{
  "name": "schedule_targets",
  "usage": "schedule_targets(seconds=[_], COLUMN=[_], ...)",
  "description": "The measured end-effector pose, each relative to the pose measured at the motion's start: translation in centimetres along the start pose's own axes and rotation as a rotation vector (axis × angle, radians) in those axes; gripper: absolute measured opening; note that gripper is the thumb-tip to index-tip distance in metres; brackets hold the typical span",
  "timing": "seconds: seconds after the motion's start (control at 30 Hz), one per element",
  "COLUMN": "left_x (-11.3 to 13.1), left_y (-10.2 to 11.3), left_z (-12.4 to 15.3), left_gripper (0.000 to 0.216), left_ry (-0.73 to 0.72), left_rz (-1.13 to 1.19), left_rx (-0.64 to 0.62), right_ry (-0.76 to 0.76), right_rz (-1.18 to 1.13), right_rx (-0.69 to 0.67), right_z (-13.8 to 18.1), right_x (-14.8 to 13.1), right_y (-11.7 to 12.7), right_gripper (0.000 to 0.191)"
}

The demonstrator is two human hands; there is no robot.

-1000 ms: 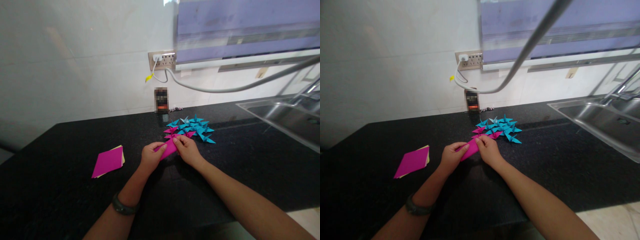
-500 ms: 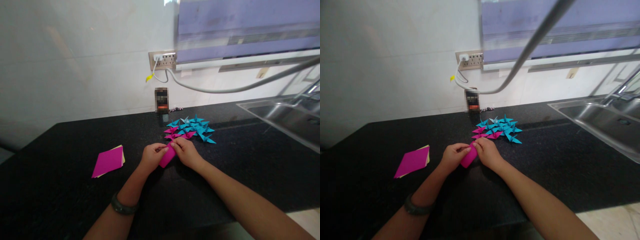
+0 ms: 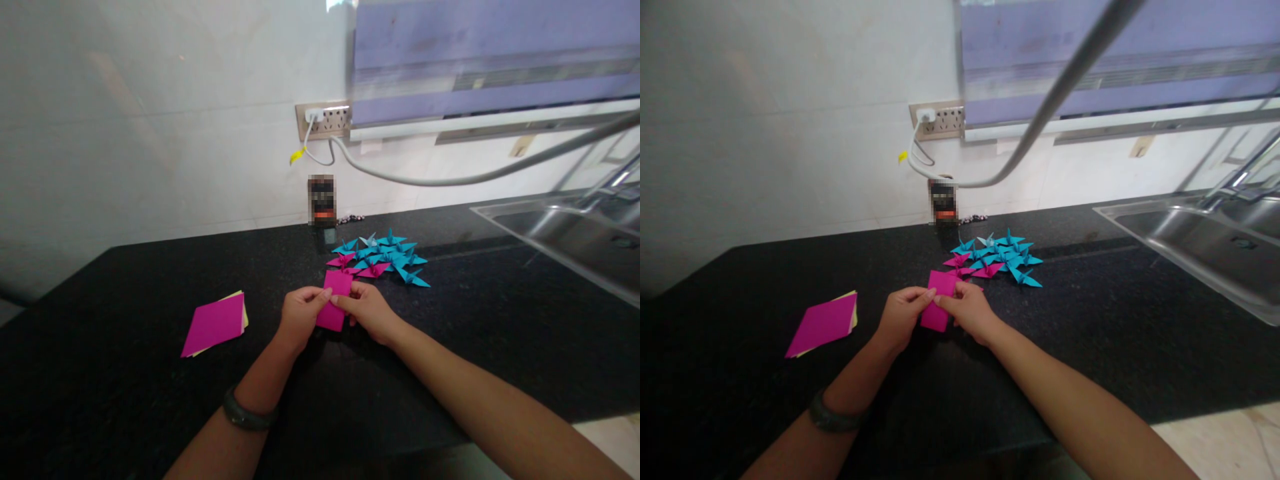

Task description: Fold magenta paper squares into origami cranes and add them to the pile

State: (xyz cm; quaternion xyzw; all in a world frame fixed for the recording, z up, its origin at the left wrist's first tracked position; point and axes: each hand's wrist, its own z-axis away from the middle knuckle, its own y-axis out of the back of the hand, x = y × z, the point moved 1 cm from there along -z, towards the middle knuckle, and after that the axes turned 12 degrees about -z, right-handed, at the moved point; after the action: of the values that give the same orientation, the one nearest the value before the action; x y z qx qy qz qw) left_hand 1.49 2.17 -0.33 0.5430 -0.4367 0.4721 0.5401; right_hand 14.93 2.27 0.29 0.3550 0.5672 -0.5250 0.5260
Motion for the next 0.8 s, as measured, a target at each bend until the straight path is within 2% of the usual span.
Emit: schedule_targets(seconds=[0.1,0.27,0.37,0.5,0.6,0.7,0.8], left_x=[0.0,0.1,0.2,0.2,0.3,0.5,0.6], left_y=[0.0,0.3,0.4,0.0,-0.4,-0.4,0.0], left_z=[0.1,-0.1,-0.3,0.0,0.4,0.5,0.1], left_gripper=[0.022,0.023,0.023,0.023,0.023,0.022,0.035], left_ry=[0.001,0.012,0.039,0.093,0.126,0.121,0.007], left_rz=[0.021,0.059,0.099,0.136,0.064,0.006,-0.031], left_rx=[0.008,0.116,0.136,0.026,-0.094,-0.16,-0.044], right_ry=[-0.004,0.025,0.049,0.11,0.146,0.186,0.302], right_rz=[-0.027,-0.044,-0.042,-0.105,-0.118,0.032,0.362], right_rx=[0.005,0.098,0.132,0.186,0.211,0.166,0.084], right_z=[0.0,-0.3,-0.5,-0.9,-1.1,-1.3,-1.2], right_x=[0.1,-0.1,0.0,0.0,0.1,0.0,-0.2], right_y=[0.1,0.6,0.8,1.0,1.2,1.5,1.8], right_gripper=[0.022,0.026,0.023,0.024,0.024,0.022,0.016])
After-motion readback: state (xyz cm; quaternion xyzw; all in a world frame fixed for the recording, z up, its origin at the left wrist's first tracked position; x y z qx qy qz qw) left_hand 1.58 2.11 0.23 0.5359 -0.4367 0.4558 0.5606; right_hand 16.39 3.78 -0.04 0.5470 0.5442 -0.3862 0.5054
